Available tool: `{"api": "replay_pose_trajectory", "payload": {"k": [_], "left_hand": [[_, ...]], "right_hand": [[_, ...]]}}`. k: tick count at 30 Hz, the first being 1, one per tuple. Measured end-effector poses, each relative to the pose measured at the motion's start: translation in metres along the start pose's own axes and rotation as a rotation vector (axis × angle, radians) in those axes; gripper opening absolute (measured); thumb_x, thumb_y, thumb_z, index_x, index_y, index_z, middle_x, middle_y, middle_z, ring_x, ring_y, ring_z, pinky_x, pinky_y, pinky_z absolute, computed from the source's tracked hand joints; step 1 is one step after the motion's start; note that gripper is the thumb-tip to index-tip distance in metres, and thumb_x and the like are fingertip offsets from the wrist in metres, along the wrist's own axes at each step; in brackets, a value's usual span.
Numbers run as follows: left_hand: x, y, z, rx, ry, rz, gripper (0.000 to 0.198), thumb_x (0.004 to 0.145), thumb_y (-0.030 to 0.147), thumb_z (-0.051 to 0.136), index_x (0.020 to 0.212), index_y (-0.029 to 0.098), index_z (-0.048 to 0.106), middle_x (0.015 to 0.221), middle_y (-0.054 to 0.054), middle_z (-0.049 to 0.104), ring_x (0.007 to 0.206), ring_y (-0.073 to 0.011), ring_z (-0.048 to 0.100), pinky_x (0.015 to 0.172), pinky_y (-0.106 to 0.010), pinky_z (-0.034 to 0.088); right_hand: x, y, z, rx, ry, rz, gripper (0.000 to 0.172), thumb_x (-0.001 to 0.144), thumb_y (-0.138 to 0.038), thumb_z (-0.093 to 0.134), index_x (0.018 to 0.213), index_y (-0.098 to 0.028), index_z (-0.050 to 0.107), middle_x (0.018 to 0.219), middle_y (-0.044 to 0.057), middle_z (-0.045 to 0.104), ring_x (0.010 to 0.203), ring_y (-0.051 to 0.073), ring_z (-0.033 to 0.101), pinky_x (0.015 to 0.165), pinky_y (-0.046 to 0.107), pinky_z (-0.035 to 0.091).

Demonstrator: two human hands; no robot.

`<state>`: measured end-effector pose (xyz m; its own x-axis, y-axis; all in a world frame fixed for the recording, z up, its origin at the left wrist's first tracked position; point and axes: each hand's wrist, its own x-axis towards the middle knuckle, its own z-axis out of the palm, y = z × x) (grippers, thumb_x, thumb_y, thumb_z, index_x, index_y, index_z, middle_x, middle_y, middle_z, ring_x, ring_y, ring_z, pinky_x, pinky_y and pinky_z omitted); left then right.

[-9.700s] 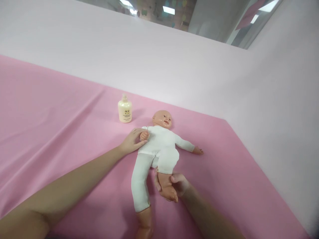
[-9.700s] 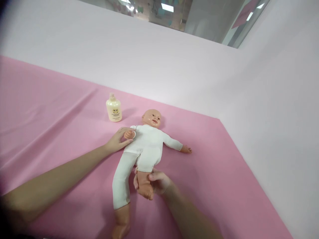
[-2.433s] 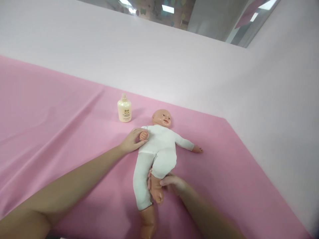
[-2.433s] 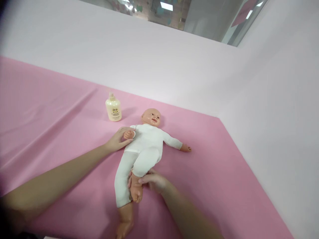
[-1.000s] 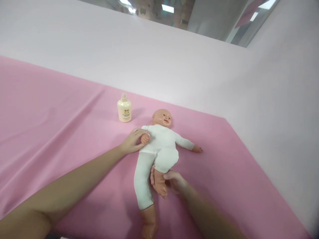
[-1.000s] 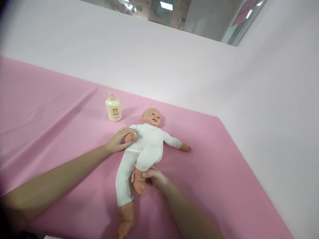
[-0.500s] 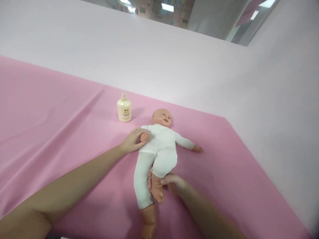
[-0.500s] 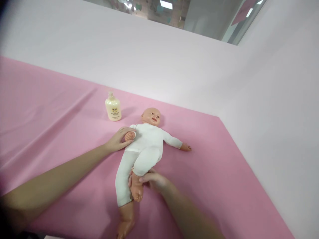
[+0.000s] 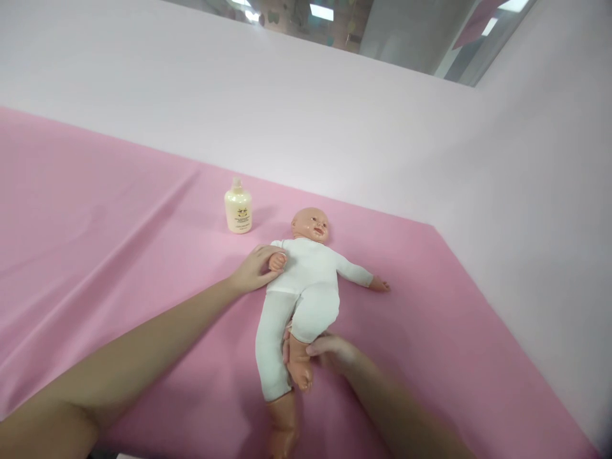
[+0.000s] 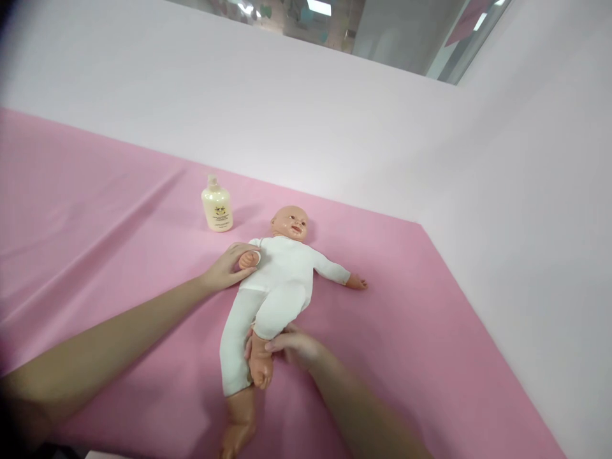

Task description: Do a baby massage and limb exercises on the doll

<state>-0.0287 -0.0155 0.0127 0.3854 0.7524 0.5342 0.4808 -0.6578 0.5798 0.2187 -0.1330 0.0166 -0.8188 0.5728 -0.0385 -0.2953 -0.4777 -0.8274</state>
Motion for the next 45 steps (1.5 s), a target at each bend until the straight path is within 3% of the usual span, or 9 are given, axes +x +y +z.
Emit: {"api": "replay_pose_trajectory", "payload": {"k": [24,31,37,45], "left_hand": [[-0.001,-0.004,0.002,0.022,0.019,0.023,0.045,0.093,0.047,0.058,0.128,0.02,0.06,0.127,-0.013,0.069,0.12,-0.0313,0.062,0.107,-0.048,0.047],[-0.003,-0.002,0.001,0.103,-0.002,0.156,0.04,0.094,0.041,0.055,0.129,0.02,0.057,0.125,-0.013,0.068,0.118,-0.0297,0.061,0.106,-0.048,0.046],[-0.003,-0.005,0.01,0.154,-0.029,0.269,0.045,0.097,0.045,0.053,0.135,0.019,0.053,0.129,-0.015,0.067,0.125,-0.0314,0.057,0.108,-0.049,0.043],[-0.003,-0.002,0.006,0.095,-0.039,0.165,0.044,0.097,0.046,0.052,0.133,0.021,0.056,0.129,-0.014,0.067,0.123,-0.0311,0.059,0.109,-0.051,0.043]], "right_hand": [[-0.002,0.001,0.001,-0.047,0.002,0.002,0.039,0.074,-0.037,0.073,0.107,-0.016,0.067,0.091,0.009,0.074,0.082,0.023,0.069,0.076,0.035,0.053],[-0.002,0.0,-0.002,0.078,0.075,-0.05,0.045,0.073,-0.042,0.073,0.107,-0.013,0.067,0.085,0.008,0.071,0.074,0.018,0.062,0.069,0.03,0.047],[-0.002,-0.006,-0.004,0.229,0.17,-0.148,0.043,0.084,-0.05,0.067,0.109,-0.015,0.064,0.083,0.003,0.062,0.068,0.014,0.054,0.062,0.026,0.044],[-0.001,-0.006,-0.005,0.195,0.191,-0.138,0.044,0.084,-0.052,0.067,0.108,-0.015,0.064,0.079,0.002,0.061,0.067,0.013,0.051,0.061,0.025,0.044]]}}
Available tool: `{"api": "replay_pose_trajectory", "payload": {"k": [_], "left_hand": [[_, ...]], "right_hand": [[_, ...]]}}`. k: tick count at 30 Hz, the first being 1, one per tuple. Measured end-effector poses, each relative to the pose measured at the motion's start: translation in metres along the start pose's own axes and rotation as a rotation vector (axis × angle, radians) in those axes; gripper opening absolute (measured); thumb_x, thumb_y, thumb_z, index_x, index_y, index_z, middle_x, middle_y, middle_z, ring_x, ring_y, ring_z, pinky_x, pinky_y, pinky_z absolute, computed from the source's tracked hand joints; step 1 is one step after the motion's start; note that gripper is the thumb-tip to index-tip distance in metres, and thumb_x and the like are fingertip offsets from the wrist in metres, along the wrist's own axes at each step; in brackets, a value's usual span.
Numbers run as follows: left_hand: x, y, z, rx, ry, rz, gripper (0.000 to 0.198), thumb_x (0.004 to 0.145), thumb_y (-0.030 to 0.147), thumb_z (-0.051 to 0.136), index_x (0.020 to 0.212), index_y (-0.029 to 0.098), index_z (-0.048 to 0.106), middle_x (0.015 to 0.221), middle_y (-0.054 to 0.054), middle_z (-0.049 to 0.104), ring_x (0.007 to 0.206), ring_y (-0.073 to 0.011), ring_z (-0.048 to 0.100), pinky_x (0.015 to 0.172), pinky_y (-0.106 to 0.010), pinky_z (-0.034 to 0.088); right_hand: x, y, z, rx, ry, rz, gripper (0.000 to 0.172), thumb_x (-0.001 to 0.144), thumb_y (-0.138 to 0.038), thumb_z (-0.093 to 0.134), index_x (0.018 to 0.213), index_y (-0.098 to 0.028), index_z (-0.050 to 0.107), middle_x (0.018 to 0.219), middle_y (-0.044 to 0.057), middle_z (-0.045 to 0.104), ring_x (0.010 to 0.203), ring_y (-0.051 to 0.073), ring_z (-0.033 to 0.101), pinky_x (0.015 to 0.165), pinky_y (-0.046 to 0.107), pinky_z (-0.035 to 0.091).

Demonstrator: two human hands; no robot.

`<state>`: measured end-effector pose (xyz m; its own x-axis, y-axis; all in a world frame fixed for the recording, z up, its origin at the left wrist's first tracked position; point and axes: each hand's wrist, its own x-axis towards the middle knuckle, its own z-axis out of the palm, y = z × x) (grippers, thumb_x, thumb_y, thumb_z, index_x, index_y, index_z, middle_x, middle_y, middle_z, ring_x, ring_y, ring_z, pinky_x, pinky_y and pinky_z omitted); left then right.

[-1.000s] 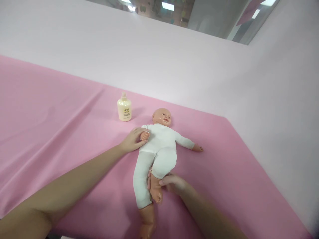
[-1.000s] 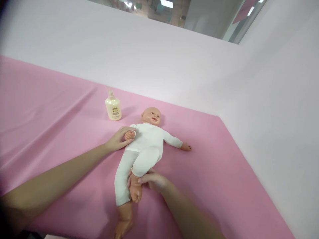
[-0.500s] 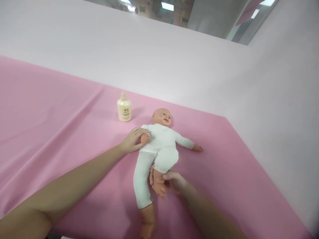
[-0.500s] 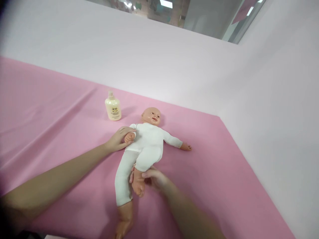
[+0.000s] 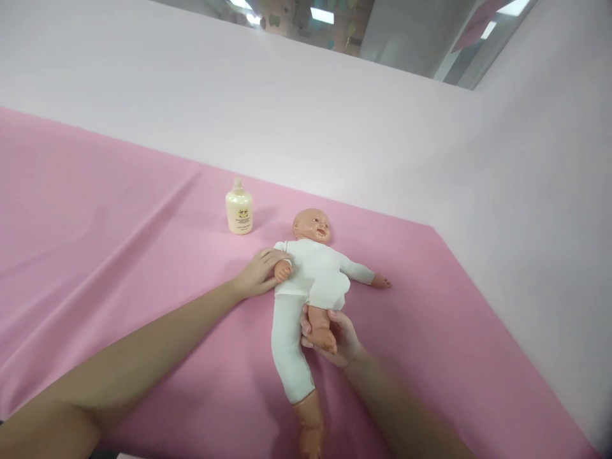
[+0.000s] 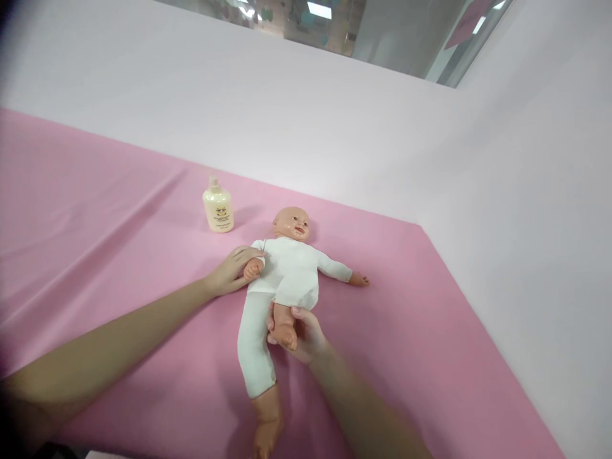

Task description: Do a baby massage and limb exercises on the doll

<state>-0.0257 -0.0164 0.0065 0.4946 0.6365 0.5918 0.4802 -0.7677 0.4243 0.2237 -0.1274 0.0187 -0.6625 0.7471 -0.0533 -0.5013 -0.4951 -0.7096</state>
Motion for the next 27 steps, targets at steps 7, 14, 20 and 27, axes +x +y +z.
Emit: {"api": "replay_pose_trajectory", "payload": {"k": [7,14,20,27], "left_hand": [[-0.001,-0.005,0.001,-0.075,0.041,-0.144,0.05,0.096,0.056,0.052,0.131,0.021,0.059,0.13,-0.014,0.067,0.122,-0.0318,0.061,0.11,-0.052,0.045],[0.0,-0.005,0.002,-0.093,0.045,-0.161,0.054,0.097,0.061,0.05,0.131,0.021,0.059,0.131,-0.015,0.067,0.124,-0.0307,0.06,0.112,-0.052,0.045],[0.001,-0.005,0.001,-0.092,0.043,-0.162,0.052,0.096,0.06,0.051,0.131,0.022,0.059,0.131,-0.014,0.068,0.123,-0.0308,0.061,0.112,-0.052,0.045],[0.001,-0.003,0.0,-0.033,0.019,-0.057,0.046,0.095,0.05,0.054,0.131,0.021,0.057,0.127,-0.015,0.067,0.12,-0.0311,0.061,0.109,-0.051,0.045]], "right_hand": [[0.002,0.015,-0.002,-0.228,-0.12,0.043,0.05,0.077,-0.06,0.074,0.103,-0.018,0.064,0.078,0.005,0.068,0.067,0.019,0.059,0.062,0.03,0.046],[-0.004,0.003,0.005,-0.238,-0.371,0.275,0.045,0.075,-0.05,0.075,0.102,-0.016,0.068,0.09,0.01,0.074,0.082,0.023,0.067,0.081,0.036,0.051],[-0.004,0.002,0.004,-0.232,-0.483,0.316,0.045,0.077,-0.048,0.075,0.102,-0.012,0.069,0.088,0.01,0.073,0.084,0.024,0.07,0.084,0.035,0.05],[-0.005,0.007,-0.004,-0.186,-0.448,0.29,0.043,0.074,-0.046,0.073,0.102,-0.015,0.064,0.085,0.01,0.075,0.075,0.023,0.068,0.075,0.036,0.05]]}}
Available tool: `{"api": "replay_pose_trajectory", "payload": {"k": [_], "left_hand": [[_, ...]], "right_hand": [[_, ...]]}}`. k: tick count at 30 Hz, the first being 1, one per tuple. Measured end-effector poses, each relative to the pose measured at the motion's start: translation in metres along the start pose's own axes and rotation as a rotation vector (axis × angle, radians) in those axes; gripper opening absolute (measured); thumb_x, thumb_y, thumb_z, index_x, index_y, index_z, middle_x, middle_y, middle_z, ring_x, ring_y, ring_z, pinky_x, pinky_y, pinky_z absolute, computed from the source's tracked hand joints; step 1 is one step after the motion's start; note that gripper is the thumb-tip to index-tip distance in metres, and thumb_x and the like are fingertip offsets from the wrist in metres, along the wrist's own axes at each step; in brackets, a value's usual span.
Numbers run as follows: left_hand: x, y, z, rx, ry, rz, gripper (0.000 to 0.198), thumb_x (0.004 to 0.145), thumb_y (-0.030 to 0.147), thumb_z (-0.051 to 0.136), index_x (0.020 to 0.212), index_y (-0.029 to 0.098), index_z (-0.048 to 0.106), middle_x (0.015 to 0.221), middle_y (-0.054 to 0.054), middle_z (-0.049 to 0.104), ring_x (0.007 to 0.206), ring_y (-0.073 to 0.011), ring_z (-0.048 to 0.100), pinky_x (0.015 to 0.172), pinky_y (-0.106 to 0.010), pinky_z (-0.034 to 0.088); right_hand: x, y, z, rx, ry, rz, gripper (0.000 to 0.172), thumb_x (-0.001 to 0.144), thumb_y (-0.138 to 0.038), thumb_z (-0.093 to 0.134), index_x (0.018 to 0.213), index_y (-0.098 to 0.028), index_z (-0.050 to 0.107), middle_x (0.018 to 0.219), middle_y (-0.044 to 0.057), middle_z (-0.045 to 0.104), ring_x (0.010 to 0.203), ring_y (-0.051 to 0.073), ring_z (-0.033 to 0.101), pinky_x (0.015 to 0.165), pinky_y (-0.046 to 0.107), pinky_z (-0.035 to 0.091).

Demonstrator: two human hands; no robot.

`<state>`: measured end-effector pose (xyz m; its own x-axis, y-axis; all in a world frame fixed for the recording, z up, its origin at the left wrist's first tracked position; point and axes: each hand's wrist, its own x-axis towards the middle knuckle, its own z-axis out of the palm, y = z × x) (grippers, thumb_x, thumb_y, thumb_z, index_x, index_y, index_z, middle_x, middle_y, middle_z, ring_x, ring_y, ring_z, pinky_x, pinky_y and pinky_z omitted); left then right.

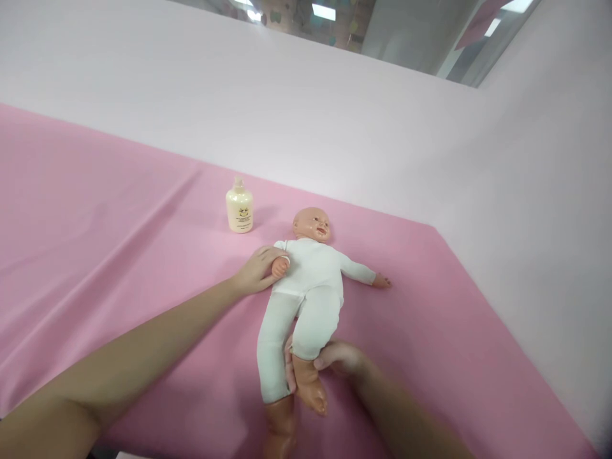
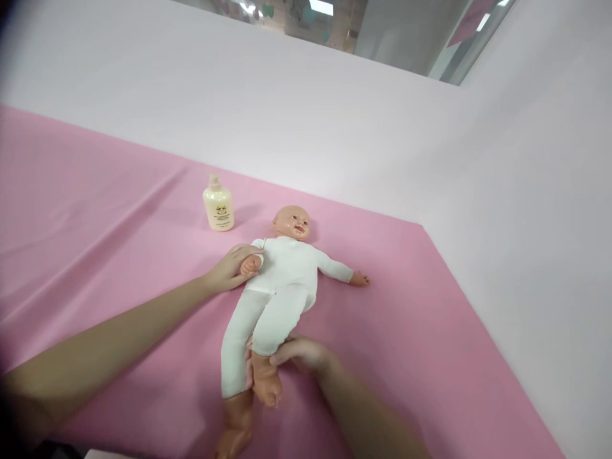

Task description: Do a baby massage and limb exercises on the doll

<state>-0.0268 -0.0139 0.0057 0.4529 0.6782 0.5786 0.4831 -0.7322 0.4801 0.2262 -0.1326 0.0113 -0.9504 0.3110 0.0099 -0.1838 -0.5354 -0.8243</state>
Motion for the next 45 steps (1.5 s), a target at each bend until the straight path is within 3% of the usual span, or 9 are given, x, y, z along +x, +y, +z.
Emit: {"api": "replay_pose_trajectory", "payload": {"k": [4,9,15,22,31,34,37,45], "left_hand": [[0.002,0.002,-0.001,0.038,-0.047,0.033,0.043,0.094,0.042,0.053,0.132,0.021,0.055,0.125,-0.015,0.067,0.121,-0.0314,0.06,0.109,-0.051,0.043],[0.001,0.004,-0.002,0.052,-0.05,0.035,0.044,0.093,0.043,0.055,0.132,0.022,0.055,0.127,-0.014,0.067,0.122,-0.0316,0.059,0.109,-0.051,0.042],[0.0,0.006,-0.003,0.054,-0.044,0.041,0.043,0.093,0.043,0.056,0.131,0.021,0.056,0.127,-0.015,0.067,0.121,-0.0315,0.059,0.109,-0.05,0.042],[0.001,0.008,-0.004,0.031,-0.047,0.002,0.042,0.092,0.04,0.056,0.13,0.022,0.057,0.125,-0.013,0.068,0.121,-0.0314,0.06,0.109,-0.051,0.043],[0.003,0.006,-0.004,-0.019,-0.016,0.001,0.04,0.092,0.04,0.057,0.127,0.021,0.058,0.123,-0.013,0.068,0.118,-0.0304,0.061,0.107,-0.049,0.045],[0.003,0.007,-0.004,-0.024,-0.022,-0.02,0.041,0.092,0.042,0.058,0.127,0.021,0.058,0.124,-0.013,0.068,0.119,-0.0308,0.061,0.107,-0.049,0.045],[0.004,0.007,-0.004,-0.027,-0.03,-0.037,0.043,0.092,0.045,0.058,0.128,0.021,0.058,0.125,-0.013,0.068,0.119,-0.0312,0.061,0.108,-0.049,0.045],[0.002,0.005,-0.004,-0.03,0.008,-0.047,0.045,0.091,0.047,0.059,0.128,0.02,0.059,0.125,-0.014,0.068,0.118,-0.031,0.063,0.107,-0.048,0.047]], "right_hand": [[0.001,0.001,-0.001,0.1,0.108,-0.094,0.051,0.07,-0.052,0.071,0.103,-0.014,0.063,0.074,0.007,0.072,0.061,0.019,0.062,0.065,0.032,0.046],[0.002,-0.009,0.005,0.213,0.212,-0.275,0.043,0.076,-0.054,0.064,0.097,-0.017,0.061,0.06,-0.003,0.059,0.051,0.012,0.044,0.063,0.03,0.042],[0.001,-0.013,0.002,0.205,0.315,-0.282,0.045,0.076,-0.062,0.06,0.092,-0.02,0.058,0.053,-0.006,0.048,0.049,0.011,0.032,0.059,0.03,0.035],[0.001,-0.011,0.004,0.178,0.274,-0.289,0.046,0.077,-0.056,0.061,0.098,-0.016,0.06,0.058,-0.004,0.055,0.051,0.012,0.039,0.063,0.031,0.038],[0.002,-0.002,0.0,0.114,0.165,-0.151,0.049,0.073,-0.048,0.065,0.106,-0.012,0.062,0.07,0.004,0.07,0.06,0.017,0.059,0.063,0.03,0.042],[0.001,0.001,-0.004,0.096,0.091,-0.122,0.05,0.071,-0.048,0.067,0.107,-0.012,0.063,0.074,0.006,0.072,0.059,0.017,0.061,0.061,0.029,0.044],[-0.001,0.005,-0.008,0.077,0.036,-0.047,0.048,0.07,-0.046,0.068,0.104,-0.013,0.062,0.078,0.008,0.074,0.067,0.02,0.065,0.068,0.032,0.049],[-0.002,0.004,-0.009,0.092,0.026,-0.031,0.05,0.069,-0.047,0.069,0.104,-0.013,0.062,0.078,0.01,0.074,0.066,0.021,0.065,0.066,0.033,0.048]]}}
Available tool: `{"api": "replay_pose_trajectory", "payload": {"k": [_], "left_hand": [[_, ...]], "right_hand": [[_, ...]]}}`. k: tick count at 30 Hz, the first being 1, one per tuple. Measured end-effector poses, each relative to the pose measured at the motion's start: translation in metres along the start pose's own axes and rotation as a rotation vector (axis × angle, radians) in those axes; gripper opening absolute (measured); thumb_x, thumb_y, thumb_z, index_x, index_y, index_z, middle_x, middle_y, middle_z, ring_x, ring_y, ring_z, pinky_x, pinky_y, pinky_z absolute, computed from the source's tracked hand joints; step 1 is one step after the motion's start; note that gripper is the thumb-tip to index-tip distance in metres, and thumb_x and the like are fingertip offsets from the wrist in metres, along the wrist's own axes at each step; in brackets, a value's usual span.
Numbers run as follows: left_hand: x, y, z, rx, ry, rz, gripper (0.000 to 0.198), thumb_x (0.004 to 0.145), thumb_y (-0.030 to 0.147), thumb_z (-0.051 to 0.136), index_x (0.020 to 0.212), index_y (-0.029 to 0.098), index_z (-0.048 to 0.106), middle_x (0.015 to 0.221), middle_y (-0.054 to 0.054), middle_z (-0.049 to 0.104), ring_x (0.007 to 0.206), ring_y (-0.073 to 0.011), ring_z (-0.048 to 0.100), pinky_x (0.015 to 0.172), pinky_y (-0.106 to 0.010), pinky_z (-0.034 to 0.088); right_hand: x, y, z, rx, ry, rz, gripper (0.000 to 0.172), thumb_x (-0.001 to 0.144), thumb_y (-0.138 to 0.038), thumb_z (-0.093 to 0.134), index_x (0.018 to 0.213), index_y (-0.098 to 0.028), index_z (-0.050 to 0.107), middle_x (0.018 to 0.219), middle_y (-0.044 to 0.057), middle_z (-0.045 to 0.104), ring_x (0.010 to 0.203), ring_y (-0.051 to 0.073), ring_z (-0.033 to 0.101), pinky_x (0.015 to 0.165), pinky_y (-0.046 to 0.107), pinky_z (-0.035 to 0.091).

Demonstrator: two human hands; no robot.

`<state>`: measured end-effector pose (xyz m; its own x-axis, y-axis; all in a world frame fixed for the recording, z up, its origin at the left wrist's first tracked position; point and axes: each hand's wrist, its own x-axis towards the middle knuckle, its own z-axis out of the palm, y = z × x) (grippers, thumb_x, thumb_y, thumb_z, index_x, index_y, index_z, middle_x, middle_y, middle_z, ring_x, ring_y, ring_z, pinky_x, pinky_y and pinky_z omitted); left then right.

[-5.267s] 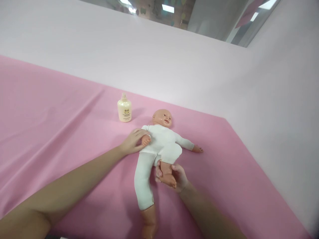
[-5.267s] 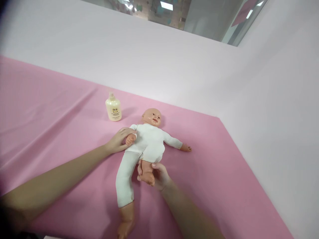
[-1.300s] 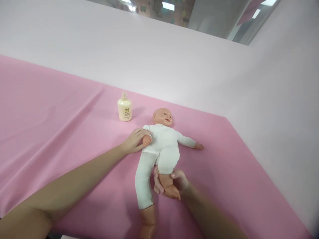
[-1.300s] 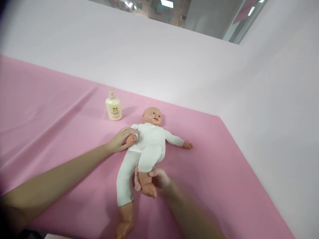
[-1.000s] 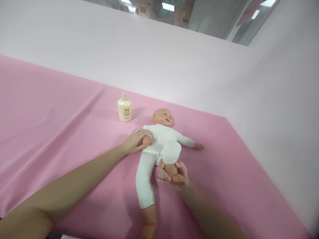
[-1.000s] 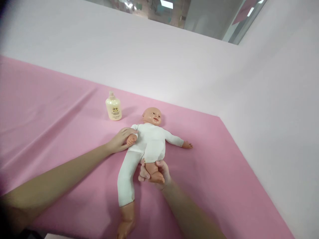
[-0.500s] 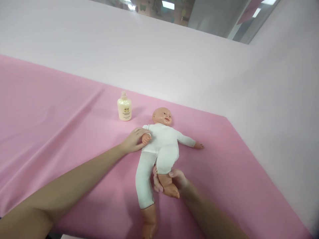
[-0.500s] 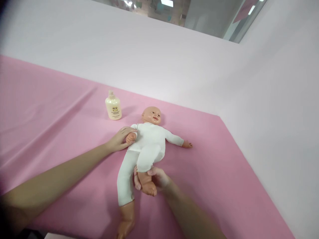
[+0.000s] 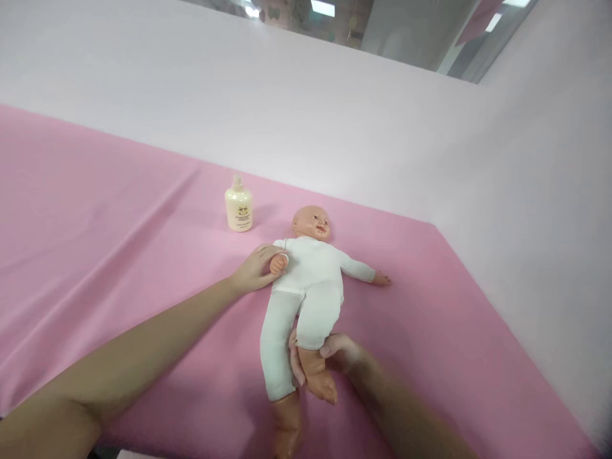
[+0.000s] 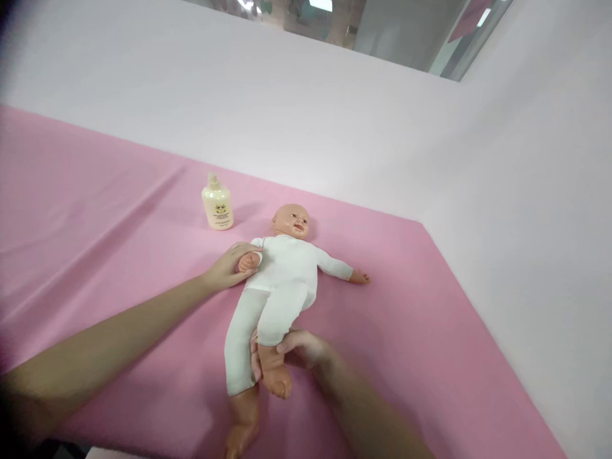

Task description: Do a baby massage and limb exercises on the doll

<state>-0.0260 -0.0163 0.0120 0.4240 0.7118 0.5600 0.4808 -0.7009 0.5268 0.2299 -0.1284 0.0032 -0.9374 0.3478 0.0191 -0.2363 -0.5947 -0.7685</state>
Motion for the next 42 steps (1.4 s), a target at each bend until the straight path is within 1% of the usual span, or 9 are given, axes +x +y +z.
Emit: {"api": "replay_pose_trajectory", "payload": {"k": [5,7,10,16,23,26,30,35,42], "left_hand": [[-0.003,0.001,0.0,0.012,0.034,0.044,0.044,0.092,0.047,0.058,0.127,0.02,0.059,0.123,-0.013,0.069,0.115,-0.0305,0.064,0.105,-0.048,0.048],[-0.003,0.002,0.0,0.034,0.031,0.093,0.043,0.092,0.046,0.058,0.127,0.02,0.058,0.122,-0.013,0.07,0.115,-0.0302,0.064,0.105,-0.049,0.048],[-0.004,0.0,0.0,0.081,0.017,0.153,0.042,0.094,0.044,0.056,0.129,0.021,0.057,0.121,-0.014,0.07,0.115,-0.0299,0.064,0.104,-0.049,0.047],[-0.005,-0.006,0.006,0.195,-0.019,0.293,0.044,0.098,0.044,0.053,0.134,0.019,0.057,0.126,-0.015,0.07,0.121,-0.03,0.063,0.104,-0.048,0.048],[-0.005,-0.005,0.006,0.164,-0.022,0.286,0.043,0.098,0.044,0.054,0.134,0.021,0.059,0.126,-0.015,0.071,0.123,-0.0298,0.062,0.105,-0.048,0.049],[-0.004,-0.003,0.003,0.081,0.011,0.194,0.042,0.097,0.044,0.056,0.131,0.02,0.059,0.123,-0.014,0.071,0.118,-0.0297,0.064,0.105,-0.049,0.049],[-0.003,-0.003,0.002,-0.042,0.108,-0.016,0.043,0.093,0.049,0.06,0.126,0.021,0.061,0.123,-0.013,0.071,0.115,-0.0304,0.065,0.104,-0.048,0.051],[-0.001,-0.003,0.003,-0.165,0.204,-0.164,0.037,0.093,0.055,0.059,0.107,0.021,0.066,0.122,-0.014,0.07,0.117,-0.0327,0.064,0.108,-0.052,0.048],[0.002,-0.005,0.004,-0.349,0.27,-0.31,0.055,0.091,0.064,0.058,0.118,0.017,0.063,0.126,-0.016,0.067,0.123,-0.0321,0.062,0.112,-0.05,0.046]], "right_hand": [[0.001,-0.007,0.011,0.106,0.166,-0.155,0.049,0.073,-0.051,0.068,0.104,-0.013,0.062,0.069,0.003,0.067,0.059,0.016,0.056,0.065,0.031,0.043],[0.001,-0.008,0.014,0.132,0.189,-0.207,0.048,0.076,-0.052,0.067,0.103,-0.013,0.063,0.067,0.001,0.064,0.058,0.014,0.051,0.066,0.031,0.041],[0.001,-0.01,0.015,0.126,0.213,-0.258,0.046,0.08,-0.053,0.065,0.104,-0.014,0.066,0.066,0.0,0.06,0.058,0.014,0.044,0.066,0.03,0.039],[0.0,-0.014,0.013,0.203,0.413,-0.306,0.047,0.088,-0.056,0.061,0.098,-0.012,0.069,0.064,-0.004,0.047,0.058,0.012,0.032,0.065,0.028,0.037],[0.003,-0.017,0.015,0.179,0.48,-0.276,0.047,0.088,-0.057,0.061,0.099,-0.012,0.07,0.064,-0.003,0.049,0.059,0.012,0.038,0.066,0.029,0.039],[0.003,-0.014,0.015,0.125,0.463,-0.27,0.047,0.087,-0.057,0.062,0.099,-0.012,0.07,0.065,-0.001,0.052,0.06,0.014,0.045,0.067,0.031,0.04],[0.001,-0.009,0.011,0.006,0.392,-0.222,0.052,0.085,-0.06,0.062,0.102,-0.011,0.068,0.064,0.001,0.059,0.06,0.016,0.053,0.067,0.032,0.042],[-0.006,-0.002,0.003,-0.029,0.188,-0.148,0.056,0.081,-0.063,0.061,0.104,-0.012,0.066,0.065,0.002,0.066,0.057,0.015,0.055,0.062,0.028,0.044],[-0.009,0.002,-0.005,-0.12,-0.148,0.148,0.067,0.073,-0.071,0.063,0.104,-0.011,0.063,0.078,0.01,0.074,0.069,0.021,0.069,0.073,0.034,0.054]]}}
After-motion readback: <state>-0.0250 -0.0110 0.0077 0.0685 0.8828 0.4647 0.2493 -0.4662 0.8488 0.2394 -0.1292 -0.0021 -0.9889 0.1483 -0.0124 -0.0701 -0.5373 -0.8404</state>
